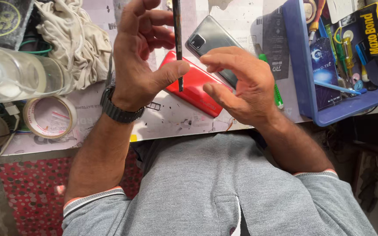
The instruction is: The person compares a black smartphone back cover with a red one, then fits the black cover onto a disassembled phone chassis. They press the edges to secure it, turn the phone over to check the screen, and briefly open the camera app. The person then removes the back cover again and holds the phone chassis and cover separately.
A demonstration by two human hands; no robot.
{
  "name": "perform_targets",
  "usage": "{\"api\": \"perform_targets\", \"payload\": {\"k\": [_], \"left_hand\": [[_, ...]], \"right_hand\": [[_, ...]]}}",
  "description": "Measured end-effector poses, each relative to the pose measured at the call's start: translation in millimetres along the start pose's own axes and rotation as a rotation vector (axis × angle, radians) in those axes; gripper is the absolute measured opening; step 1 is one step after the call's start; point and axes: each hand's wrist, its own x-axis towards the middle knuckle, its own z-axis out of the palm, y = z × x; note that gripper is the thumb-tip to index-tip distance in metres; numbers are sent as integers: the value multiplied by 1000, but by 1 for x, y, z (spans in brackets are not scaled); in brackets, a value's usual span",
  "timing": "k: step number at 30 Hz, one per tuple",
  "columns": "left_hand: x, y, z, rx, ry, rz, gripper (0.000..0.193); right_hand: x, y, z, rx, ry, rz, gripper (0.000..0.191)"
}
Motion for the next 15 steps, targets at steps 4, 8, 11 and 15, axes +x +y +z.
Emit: {"api": "perform_targets", "payload": {"k": [4, 8, 11, 15], "left_hand": [[4, 3, 5, 4, 31, -35, 92], [-1, 5, 10, 360, 88, 68, 89], [-3, 2, 10, 446, 127, 102, 90], [-4, 2, 9, 458, 128, 115, 93]], "right_hand": [[18, -4, 5, 150, 45, 45, 24], [32, -3, 7, 143, 60, 103, 12], [36, 0, 14, 291, 120, 258, 11], [39, 4, 15, 362, 146, 310, 9]]}}
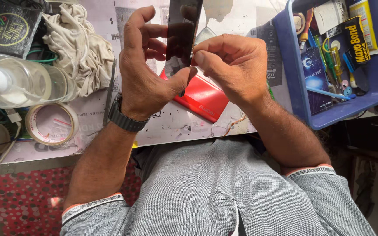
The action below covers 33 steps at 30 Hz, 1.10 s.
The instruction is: The person compares a black smartphone back cover with a red one, then fits the black cover onto a disassembled phone chassis. They press the edges to secure it, turn the phone over to check the screen, and briefly open the camera app. The person then removes the back cover again and holds the phone chassis and cover separately.
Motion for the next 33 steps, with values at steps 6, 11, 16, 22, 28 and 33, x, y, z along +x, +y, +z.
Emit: {"api": "perform_targets", "payload": {"k": [6, 11, 16, 22, 28, 33], "left_hand": [[1, 4, 3, -17, -14, 22, 99], [0, 0, 4, 27, -4, 49, 101], [1, -7, 7, 67, 11, 90, 103], [0, -8, 6, 55, 7, 78, 103], [2, -7, 7, 47, -12, 43, 103], [1, -3, 7, 65, -6, 31, 103]], "right_hand": [[5, -2, -3, 39, 31, -22, 8], [3, -2, -5, -38, 47, -11, 8], [4, 0, -6, -41, 27, -35, 8], [7, 2, -7, -23, 18, -27, 8], [9, 5, -9, 31, -16, -40, 8], [12, 8, -9, 8, 8, -3, 8]]}}
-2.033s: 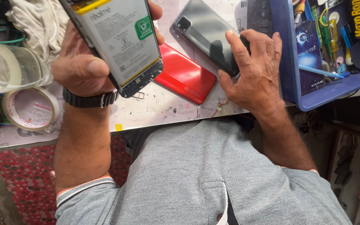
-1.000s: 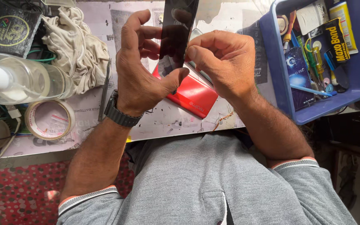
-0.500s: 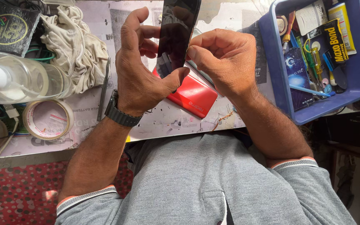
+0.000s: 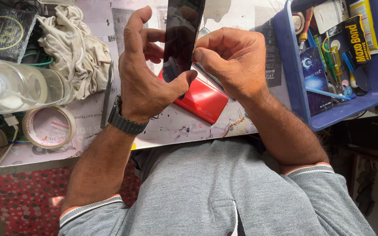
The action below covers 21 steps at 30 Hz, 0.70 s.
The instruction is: The person compares a black smartphone back cover with a red one, then fits the black cover onto a disassembled phone chassis. They press the edges to secure it, turn the phone over to check the screen, and briefly open the camera app. The person then removes the back cover again and holds the phone chassis and cover separately.
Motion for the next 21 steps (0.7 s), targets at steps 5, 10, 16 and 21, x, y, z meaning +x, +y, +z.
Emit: {"api": "perform_targets", "payload": {"k": [5, 10, 16, 21], "left_hand": [[2, 2, 0, 25, 3, -11, 104], [2, 0, 1, 33, 7, -8, 104], [1, -3, 1, 24, 11, -13, 104], [2, -4, 2, 63, 31, 7, 106]], "right_hand": [[1, 3, -2, -23, -11, -5, 7], [3, 6, -4, 8, -31, -27, 7], [5, 8, -5, 29, -65, -42, 9], [6, 9, -5, 43, -60, -23, 10]]}}
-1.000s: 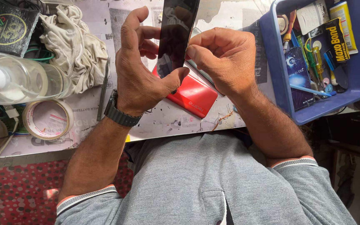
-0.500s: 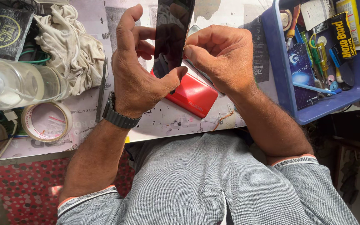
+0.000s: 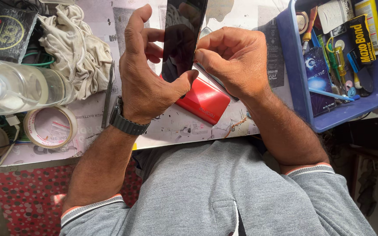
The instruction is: The person compares a black smartphone back cover with a red one, then fits the black cover onto a disassembled phone chassis. They press the edges to secure it, turn the phone over to check the screen, and briefly open the camera app. The person then removes the back cover again and holds the phone chassis and cover separately.
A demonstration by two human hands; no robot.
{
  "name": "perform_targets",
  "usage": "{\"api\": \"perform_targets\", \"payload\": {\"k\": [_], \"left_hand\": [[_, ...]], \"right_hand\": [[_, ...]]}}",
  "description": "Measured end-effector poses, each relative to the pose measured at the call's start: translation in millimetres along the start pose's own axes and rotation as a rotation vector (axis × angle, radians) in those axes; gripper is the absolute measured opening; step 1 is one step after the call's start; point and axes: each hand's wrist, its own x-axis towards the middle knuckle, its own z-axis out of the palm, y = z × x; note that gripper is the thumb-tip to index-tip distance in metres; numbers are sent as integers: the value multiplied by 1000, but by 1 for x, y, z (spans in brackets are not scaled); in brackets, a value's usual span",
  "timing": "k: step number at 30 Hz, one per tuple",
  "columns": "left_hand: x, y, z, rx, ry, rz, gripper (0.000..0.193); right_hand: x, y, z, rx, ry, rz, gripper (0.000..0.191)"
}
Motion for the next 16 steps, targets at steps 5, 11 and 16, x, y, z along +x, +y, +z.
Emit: {"api": "perform_targets", "payload": {"k": [5, 11, 16], "left_hand": [[2, 1, -1, 1, -1, 7, 105], [5, 5, -1, -34, 5, 30, 103], [8, 13, 2, -11, -2, -4, 105]], "right_hand": [[-1, -2, 0, 21, 8, 19, 10], [-1, 0, 1, 6, 32, 26, 9], [0, 3, -2, 8, 14, 1, 9]]}}
